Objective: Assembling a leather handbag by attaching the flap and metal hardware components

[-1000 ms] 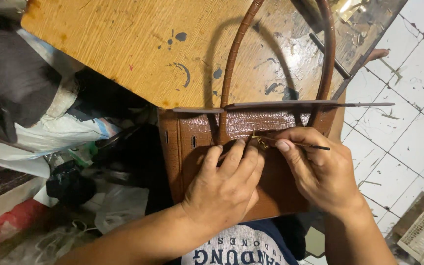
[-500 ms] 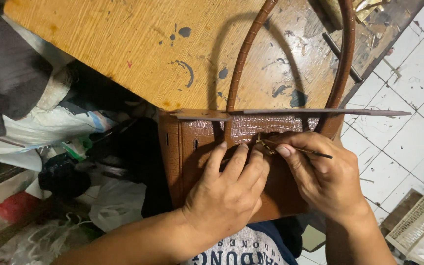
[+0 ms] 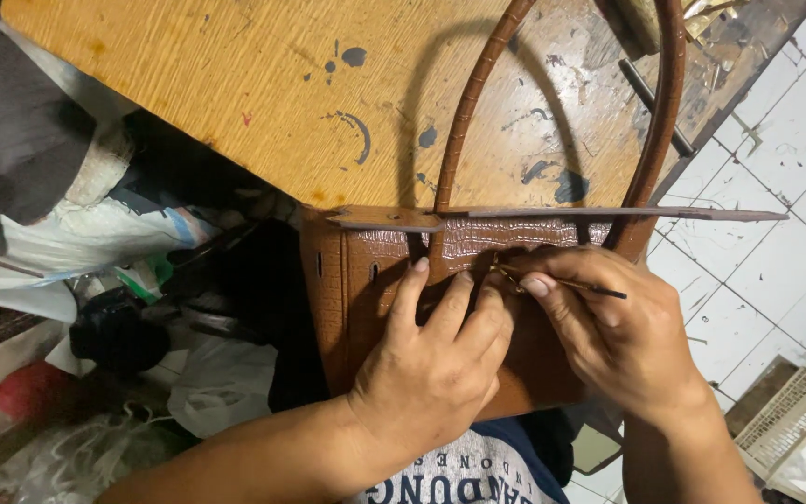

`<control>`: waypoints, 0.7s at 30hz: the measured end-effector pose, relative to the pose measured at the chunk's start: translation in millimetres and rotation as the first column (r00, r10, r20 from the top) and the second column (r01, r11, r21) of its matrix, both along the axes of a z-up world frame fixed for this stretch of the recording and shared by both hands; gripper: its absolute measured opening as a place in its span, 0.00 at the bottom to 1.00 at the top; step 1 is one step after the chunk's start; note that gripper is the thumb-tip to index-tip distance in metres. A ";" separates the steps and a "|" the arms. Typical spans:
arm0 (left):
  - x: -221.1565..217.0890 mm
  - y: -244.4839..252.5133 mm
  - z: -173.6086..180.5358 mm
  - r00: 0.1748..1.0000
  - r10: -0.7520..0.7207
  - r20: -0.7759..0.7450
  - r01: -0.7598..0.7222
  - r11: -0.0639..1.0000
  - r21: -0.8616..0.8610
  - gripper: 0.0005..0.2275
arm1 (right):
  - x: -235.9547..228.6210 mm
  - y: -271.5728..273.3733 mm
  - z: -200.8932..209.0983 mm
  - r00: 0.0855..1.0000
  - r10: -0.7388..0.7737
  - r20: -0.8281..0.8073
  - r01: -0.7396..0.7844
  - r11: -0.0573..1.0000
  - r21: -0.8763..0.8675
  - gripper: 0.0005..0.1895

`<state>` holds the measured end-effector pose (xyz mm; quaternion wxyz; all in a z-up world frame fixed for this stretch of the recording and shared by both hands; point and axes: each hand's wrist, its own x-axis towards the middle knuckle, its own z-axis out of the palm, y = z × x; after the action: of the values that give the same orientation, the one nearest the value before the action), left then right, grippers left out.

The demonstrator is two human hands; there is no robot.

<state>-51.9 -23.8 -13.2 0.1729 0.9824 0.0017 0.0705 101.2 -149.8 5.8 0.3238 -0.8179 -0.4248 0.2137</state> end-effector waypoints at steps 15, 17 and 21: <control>0.8 -2.8 -1.4 0.999 0.032 0.009 -0.031 0.992 -0.122 0.19 | 4.8 4.9 3.4 0.993 0.084 -0.088 -0.086 0.996 -0.014 0.06; 1.6 -1.8 -0.8 1.000 0.024 -0.005 -0.024 0.991 -0.129 0.19 | 3.8 2.2 1.1 0.998 0.052 -0.046 -0.053 0.998 -0.027 0.05; 1.0 -2.3 -2.3 1.000 0.022 -0.008 -0.023 0.992 -0.128 0.20 | 1.9 2.1 -1.0 0.999 0.023 -0.045 -0.023 1.000 -0.006 0.05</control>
<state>-50.9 -26.1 -15.5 0.2347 0.9695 0.0178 0.0690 103.1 -147.7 4.8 0.3282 -0.8091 -0.4260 0.2371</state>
